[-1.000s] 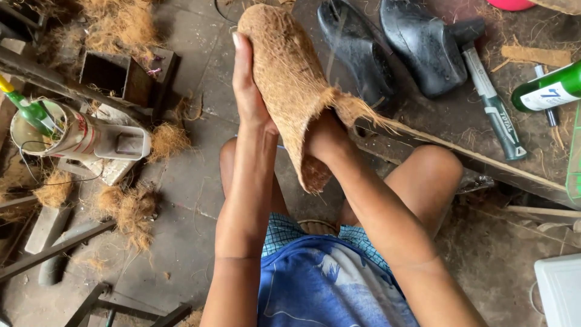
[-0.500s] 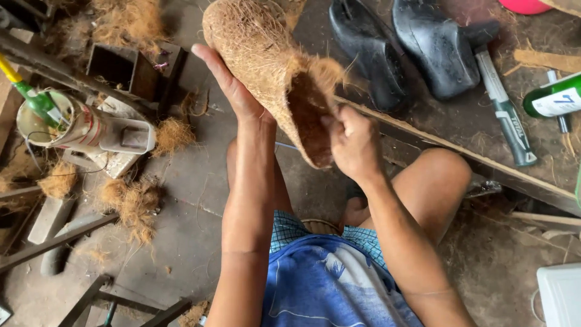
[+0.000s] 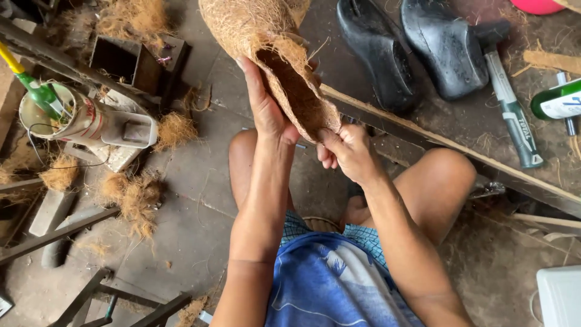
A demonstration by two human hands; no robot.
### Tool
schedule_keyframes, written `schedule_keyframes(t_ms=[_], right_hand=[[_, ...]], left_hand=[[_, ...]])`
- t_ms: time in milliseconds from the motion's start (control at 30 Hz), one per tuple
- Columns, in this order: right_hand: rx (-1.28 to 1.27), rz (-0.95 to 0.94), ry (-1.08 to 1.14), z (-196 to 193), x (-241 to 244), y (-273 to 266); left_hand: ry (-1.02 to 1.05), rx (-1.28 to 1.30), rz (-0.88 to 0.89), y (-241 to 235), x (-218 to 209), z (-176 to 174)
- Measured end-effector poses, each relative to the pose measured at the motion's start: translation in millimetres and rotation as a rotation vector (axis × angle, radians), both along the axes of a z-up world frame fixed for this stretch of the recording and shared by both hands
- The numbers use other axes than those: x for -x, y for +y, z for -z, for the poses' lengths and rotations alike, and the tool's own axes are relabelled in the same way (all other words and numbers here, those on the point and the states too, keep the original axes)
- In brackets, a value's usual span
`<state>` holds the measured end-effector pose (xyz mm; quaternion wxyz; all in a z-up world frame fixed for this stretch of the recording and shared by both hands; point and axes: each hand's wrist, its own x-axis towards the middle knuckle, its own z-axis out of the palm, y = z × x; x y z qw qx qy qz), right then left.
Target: The person scrapes the surface of a coconut fiber upper, then inserts a black rubber sole into it. They press the sole into place and repeatedly tap the upper with a green bottle to help seat the sole. The person finishes by pulling and adjusting the coconut fibers around the opening.
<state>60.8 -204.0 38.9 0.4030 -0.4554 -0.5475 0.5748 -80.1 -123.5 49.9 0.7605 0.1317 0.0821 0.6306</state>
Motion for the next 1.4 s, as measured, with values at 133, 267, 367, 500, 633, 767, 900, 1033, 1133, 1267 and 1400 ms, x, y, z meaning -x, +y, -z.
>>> schedule_keyframes(t_ms=[133,267,367,500,633,767,900,1033,1133,1267,1400], right_hand=[[0.104,-0.041,0.054,6,-8,-1],[0.031,-0.014,-0.183,-1,-15,2],[-0.155,0.196,-0.357,-8,-32,0],[-0.683,0.847,-0.728,2,-97,11],[-0.164,0.569,-0.397,52,-116,43],[-0.377,0.663,-0.738,61,-105,57],[-0.327,0.764,-0.644,57,-98,51],[-0.271,0.884,-0.113,53,-104,27],[-0.019,1.057,0.278,31,-101,-5],[-0.014,1.08,-0.062,-5,-87,-53],[-0.26,0.598,0.102,18,-91,-59]], left_hand=[[-0.041,-0.039,0.016,-5,3,7],[0.127,0.168,-0.106,-5,-2,-21],[0.101,0.167,-0.122,3,5,8],[-0.035,-0.075,-0.121,11,17,29],[0.008,0.049,-0.053,21,10,35],[0.053,0.166,-0.067,33,3,30],[0.152,0.329,-0.076,36,2,26],[0.165,0.305,-0.08,45,6,43],[0.098,0.178,-0.087,62,11,69],[0.014,-0.058,-0.086,66,12,77],[0.187,0.084,-0.152,52,2,37]])
